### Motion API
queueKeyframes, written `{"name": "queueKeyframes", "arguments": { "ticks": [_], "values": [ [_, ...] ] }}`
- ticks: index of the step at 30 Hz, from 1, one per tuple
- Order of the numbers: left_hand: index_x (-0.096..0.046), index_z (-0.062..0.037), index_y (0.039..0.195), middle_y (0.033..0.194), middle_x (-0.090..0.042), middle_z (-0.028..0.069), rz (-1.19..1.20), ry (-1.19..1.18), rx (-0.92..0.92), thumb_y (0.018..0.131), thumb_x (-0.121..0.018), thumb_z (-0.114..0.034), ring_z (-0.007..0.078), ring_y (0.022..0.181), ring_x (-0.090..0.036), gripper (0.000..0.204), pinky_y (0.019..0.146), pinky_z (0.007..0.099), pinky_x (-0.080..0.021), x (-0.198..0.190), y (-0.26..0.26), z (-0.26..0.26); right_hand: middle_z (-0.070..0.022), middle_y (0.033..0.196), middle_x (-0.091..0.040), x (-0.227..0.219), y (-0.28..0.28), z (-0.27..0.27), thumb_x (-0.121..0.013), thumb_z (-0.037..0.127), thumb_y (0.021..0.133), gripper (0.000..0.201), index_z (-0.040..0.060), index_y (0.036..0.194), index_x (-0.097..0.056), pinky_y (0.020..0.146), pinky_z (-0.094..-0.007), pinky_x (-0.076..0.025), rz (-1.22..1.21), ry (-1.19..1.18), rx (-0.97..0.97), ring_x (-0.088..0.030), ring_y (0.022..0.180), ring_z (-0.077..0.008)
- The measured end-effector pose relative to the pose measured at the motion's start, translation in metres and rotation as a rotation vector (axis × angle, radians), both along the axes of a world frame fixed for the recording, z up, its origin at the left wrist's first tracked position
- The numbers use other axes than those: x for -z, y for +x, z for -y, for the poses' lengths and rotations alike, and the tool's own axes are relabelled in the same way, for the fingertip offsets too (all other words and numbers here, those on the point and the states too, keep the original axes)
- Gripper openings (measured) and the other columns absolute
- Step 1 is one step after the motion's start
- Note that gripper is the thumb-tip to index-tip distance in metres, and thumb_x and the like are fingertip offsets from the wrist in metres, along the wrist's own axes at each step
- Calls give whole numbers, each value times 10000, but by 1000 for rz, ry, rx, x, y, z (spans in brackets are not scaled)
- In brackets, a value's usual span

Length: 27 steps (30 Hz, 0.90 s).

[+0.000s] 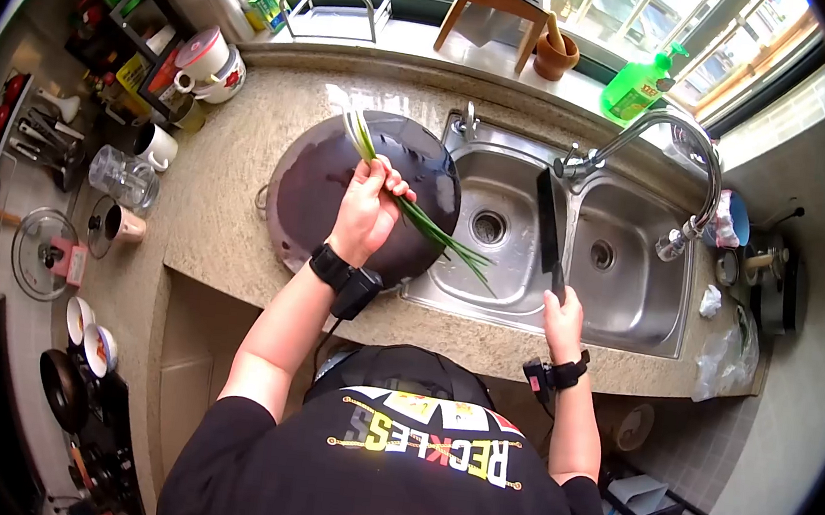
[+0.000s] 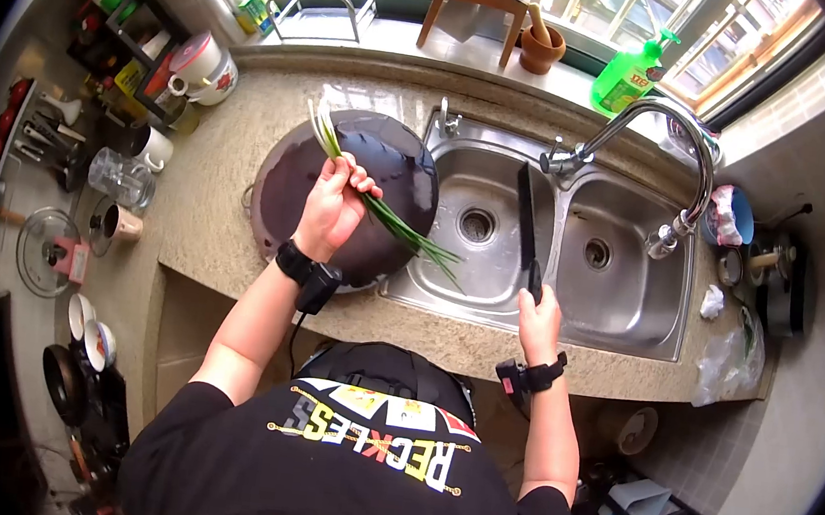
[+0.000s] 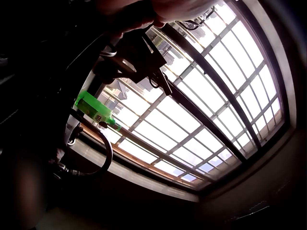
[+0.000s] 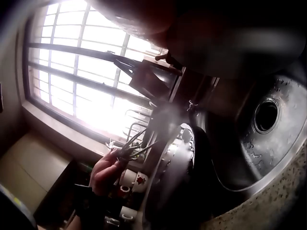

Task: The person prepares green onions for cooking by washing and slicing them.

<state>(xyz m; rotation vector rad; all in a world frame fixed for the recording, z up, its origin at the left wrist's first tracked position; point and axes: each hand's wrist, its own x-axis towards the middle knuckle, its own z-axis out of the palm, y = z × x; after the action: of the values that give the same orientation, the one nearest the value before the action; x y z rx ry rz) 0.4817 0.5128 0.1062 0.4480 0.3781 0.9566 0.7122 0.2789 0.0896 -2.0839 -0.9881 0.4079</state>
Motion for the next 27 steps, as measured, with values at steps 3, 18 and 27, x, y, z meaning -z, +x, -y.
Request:
{"name": "queueKeyframes", "arguments": {
  "ticks": [3,18,27],
  "values": [
    [-448,-114,853,687,-411,4,-21,-27,52,946,-412,-222,124,626,-422,147,659,325,-434,3,-27,-15,-230,759,-584,-18,-46,-9,-568,194,809,287,-12,986,-476,608,-437,-436,163,-37,-2,-564,708,-395],
    [-460,-134,776,546,-402,-70,-383,-148,-227,827,-592,-108,36,397,-335,144,360,188,-273,24,-200,-72,-159,878,-532,-33,-276,-168,-599,212,776,350,-12,1008,-463,721,-374,-439,350,219,-805,-532,818,-314],
    [-540,-111,809,653,-580,-20,-479,-193,-417,843,-582,-188,77,481,-478,94,426,213,-336,9,-314,-97,-217,1432,-152,54,-260,-231,-431,512,849,762,-4,1365,-213,1065,-478,-145,508,-190,-1029,-143,1337,-331]
  ]
}}
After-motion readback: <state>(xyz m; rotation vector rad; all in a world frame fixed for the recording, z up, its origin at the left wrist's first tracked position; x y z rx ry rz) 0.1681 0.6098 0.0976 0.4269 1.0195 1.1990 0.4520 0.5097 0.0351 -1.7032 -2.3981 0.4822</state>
